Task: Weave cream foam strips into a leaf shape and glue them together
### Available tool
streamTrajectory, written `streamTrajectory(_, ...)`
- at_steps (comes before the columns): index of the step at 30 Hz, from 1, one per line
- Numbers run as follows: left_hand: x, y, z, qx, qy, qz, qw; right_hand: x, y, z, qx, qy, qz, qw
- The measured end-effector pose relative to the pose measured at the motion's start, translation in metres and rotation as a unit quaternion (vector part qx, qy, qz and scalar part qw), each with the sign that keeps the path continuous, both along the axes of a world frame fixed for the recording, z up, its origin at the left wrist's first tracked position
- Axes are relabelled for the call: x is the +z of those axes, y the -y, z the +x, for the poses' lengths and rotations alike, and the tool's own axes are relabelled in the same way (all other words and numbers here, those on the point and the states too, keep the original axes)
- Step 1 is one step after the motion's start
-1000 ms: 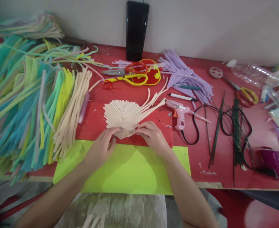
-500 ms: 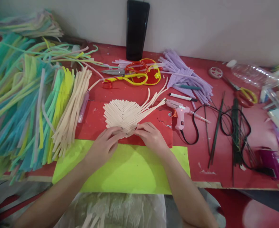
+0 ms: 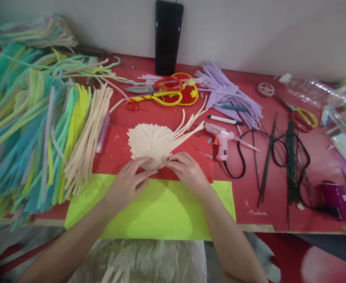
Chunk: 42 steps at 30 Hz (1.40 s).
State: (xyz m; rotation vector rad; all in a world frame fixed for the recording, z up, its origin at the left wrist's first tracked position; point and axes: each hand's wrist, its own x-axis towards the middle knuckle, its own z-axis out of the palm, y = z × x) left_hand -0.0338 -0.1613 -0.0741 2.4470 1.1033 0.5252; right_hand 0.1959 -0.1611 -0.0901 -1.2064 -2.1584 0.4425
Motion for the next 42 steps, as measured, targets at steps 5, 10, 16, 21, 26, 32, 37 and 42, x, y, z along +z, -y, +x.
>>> streamTrajectory(5,0.001,-0.001,0.0,0.001,0.015,0.003,1.0,0.007,0.005,0.003,0.015,-0.005,-0.015,1.0)
streamTrajectory(10,0.001,-0.001,0.0,0.002,0.019,-0.005,1.0,0.01,0.008,0.005,0.005,0.031,-0.006,0.999)
streamTrajectory(16,0.0,-0.001,0.0,0.004,0.016,-0.007,1.0,0.003,0.004,0.005,-0.018,0.006,-0.006,1.0)
streamTrajectory(21,0.001,-0.001,0.0,0.011,0.052,-0.016,0.998,0.0,-0.001,0.0,-0.041,0.002,0.01,0.999)
streamTrajectory(26,-0.002,-0.003,0.0,0.069,0.141,0.013,0.988,0.004,0.0,0.004,-0.075,-0.031,0.024,0.996)
streamTrajectory(32,-0.006,-0.001,0.002,0.065,0.138,0.064,0.986,0.012,0.009,0.001,-0.021,-0.011,0.035,0.999)
streamTrajectory(37,-0.007,0.003,0.006,0.019,0.098,0.103,0.99,0.012,0.017,-0.006,0.02,0.015,0.052,0.998)
streamTrajectory(42,-0.01,0.004,0.007,-0.015,0.097,0.113,0.989,0.01,0.02,-0.008,0.02,-0.001,0.045,0.999)
